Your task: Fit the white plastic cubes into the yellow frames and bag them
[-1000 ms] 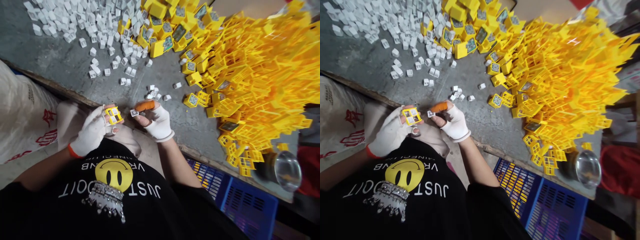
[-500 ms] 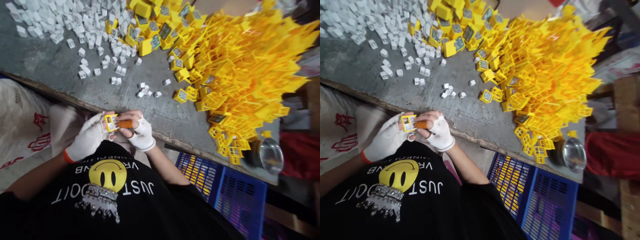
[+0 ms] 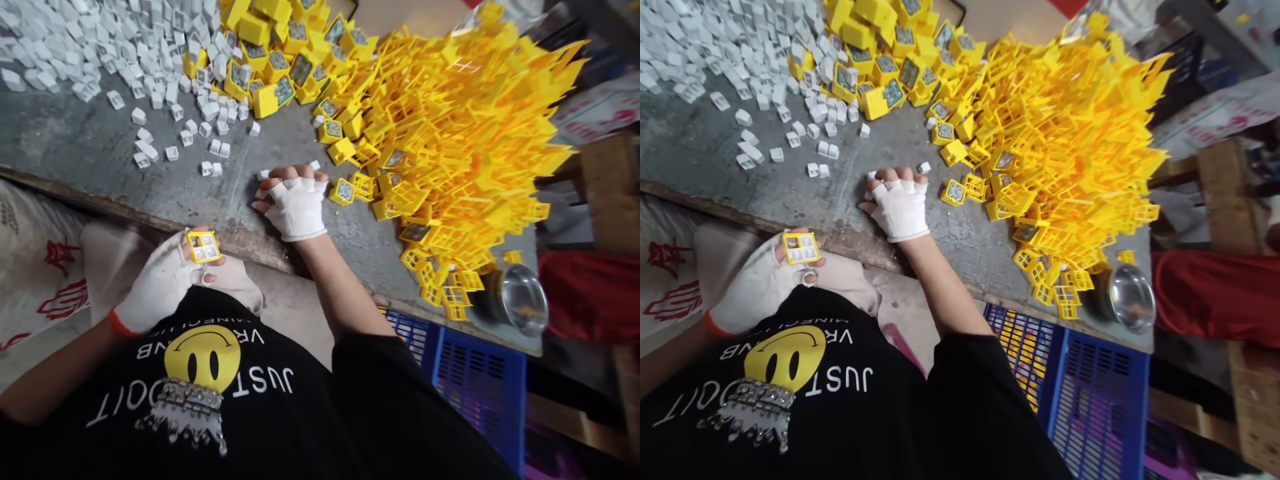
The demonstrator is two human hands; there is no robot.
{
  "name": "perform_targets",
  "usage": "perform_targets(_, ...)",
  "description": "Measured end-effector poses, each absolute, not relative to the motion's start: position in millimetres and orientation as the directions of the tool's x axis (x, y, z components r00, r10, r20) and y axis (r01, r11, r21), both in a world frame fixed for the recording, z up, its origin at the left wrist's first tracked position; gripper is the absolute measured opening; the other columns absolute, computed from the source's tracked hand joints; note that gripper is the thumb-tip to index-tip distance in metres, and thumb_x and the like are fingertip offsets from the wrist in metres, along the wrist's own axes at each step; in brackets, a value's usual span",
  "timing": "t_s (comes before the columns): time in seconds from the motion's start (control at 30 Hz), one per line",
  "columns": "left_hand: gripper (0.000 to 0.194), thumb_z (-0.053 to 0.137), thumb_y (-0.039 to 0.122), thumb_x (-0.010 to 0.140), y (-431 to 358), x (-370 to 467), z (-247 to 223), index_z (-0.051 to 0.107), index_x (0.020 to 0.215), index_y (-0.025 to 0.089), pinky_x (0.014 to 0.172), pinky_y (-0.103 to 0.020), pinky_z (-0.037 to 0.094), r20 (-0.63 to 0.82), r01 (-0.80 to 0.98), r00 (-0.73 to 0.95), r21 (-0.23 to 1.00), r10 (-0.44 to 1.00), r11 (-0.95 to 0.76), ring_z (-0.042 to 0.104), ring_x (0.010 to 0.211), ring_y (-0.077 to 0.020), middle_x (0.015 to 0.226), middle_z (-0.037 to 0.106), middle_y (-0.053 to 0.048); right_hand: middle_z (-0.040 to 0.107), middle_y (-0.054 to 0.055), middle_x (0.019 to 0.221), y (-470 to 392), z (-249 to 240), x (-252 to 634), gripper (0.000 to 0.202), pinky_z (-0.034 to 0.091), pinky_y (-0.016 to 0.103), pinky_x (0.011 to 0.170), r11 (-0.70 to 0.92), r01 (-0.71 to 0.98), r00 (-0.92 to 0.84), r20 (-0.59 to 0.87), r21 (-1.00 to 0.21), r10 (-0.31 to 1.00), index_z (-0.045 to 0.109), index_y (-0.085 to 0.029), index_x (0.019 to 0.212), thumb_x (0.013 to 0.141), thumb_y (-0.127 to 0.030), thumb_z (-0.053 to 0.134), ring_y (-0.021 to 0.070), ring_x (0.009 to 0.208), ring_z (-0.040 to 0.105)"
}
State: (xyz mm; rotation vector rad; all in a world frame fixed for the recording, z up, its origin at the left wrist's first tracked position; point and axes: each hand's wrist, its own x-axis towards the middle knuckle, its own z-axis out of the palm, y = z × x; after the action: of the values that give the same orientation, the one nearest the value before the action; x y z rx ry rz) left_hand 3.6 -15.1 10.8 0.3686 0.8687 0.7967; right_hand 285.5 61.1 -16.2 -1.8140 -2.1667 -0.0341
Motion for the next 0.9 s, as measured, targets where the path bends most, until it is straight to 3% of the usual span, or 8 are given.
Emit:
perform_targets(0.17,0.031,0.085,0.037,0.089,-15.7,0.2,7.2,0.081,0.117,0.025,0.067,-0.028,0.058,-0.488,-0.484,0.371,0.624,0.790,0.613,0.074,0.091,-0.0221,0.106,0.077,-0.005,0.075,0.013,0.113,39.3,-23.4,275.9,0.016,0.044,0.060,0.104,0.082,0.965,-0.032,0.197,-0.248,0.980,0.072,-0.025,0.103,0.091,-0.035,0.075,0.0371,0.114,0.065)
perform_targets(0.33,0.032,0.089,0.036,0.086,-13.7,-1.1,4.3,0.081,0.115,0.023,0.065,-0.027,0.059,-0.463,-0.507,0.430,0.587,0.775,0.631,0.076,0.088,-0.0232,0.105,0.078,-0.004,0.078,0.006,0.096,6.2,-28.2,272.7,0.017,0.056,0.041,0.087,0.105,0.746,0.034,0.195,-0.658,0.980,0.071,-0.025,0.103,0.091,-0.038,0.073,0.0246,0.090,0.072)
perform_targets(0.43,0.033,0.086,0.033,0.090,-14.6,2.0,2.2,0.078,0.120,0.021,0.065,-0.027,0.060,-0.439,-0.519,0.484,0.552,0.757,0.652,0.077,0.089,-0.0224,0.105,0.078,-0.005,0.081,0.003,0.096,-9.8,-19.2,255.2,0.024,0.058,0.037,0.083,0.237,0.587,0.012,0.302,-0.774,0.953,0.072,-0.027,0.103,0.093,-0.048,0.076,0.0221,0.087,0.075)
perform_targets(0.6,0.025,0.084,0.030,0.091,-19.4,7.0,-0.3,0.075,0.111,0.018,0.062,-0.029,0.060,-0.398,-0.543,0.549,0.499,0.735,0.676,0.075,0.085,-0.0215,0.110,0.078,-0.008,0.085,0.002,0.103,-18.4,1.4,214.9,0.013,0.057,0.042,0.093,0.516,0.488,-0.134,0.524,-0.704,0.841,0.076,-0.030,0.101,0.097,-0.041,0.079,0.0227,0.093,0.078)
perform_targets(0.7,0.027,0.084,0.028,0.090,-21.3,5.8,0.7,0.076,0.114,0.018,0.064,-0.030,0.060,-0.400,-0.535,0.563,0.490,0.723,0.688,0.074,0.088,-0.0219,0.109,0.078,-0.008,0.085,0.002,0.103,-18.6,0.9,197.9,0.015,0.056,0.044,0.094,0.585,0.492,-0.186,0.579,-0.644,0.794,0.078,-0.030,0.107,0.102,-0.043,0.073,0.0236,0.098,0.077)
perform_targets(0.83,0.033,0.086,0.026,0.086,-20.4,2.5,9.4,0.077,0.117,0.017,0.061,-0.030,0.060,-0.499,-0.480,0.493,0.527,0.713,0.701,0.074,0.084,-0.0219,0.108,0.078,-0.009,0.084,0.004,0.120,-17.8,-5.8,205.4,0.032,0.055,0.042,0.097,0.584,0.559,-0.335,0.484,-0.589,0.808,0.080,-0.029,0.114,0.109,-0.052,0.058,0.0222,0.104,0.075)
perform_targets(0.9,0.033,0.086,0.026,0.087,-16.6,1.1,15.1,0.077,0.118,0.018,0.061,-0.029,0.060,-0.544,-0.439,0.471,0.538,0.695,0.719,0.073,0.081,-0.0206,0.107,0.078,-0.008,0.082,0.005,0.126,-11.5,-4.5,232.6,0.033,0.055,0.042,0.100,0.528,0.668,-0.359,0.394,-0.524,0.846,0.081,-0.030,0.118,0.109,-0.051,0.057,0.0230,0.108,0.074)
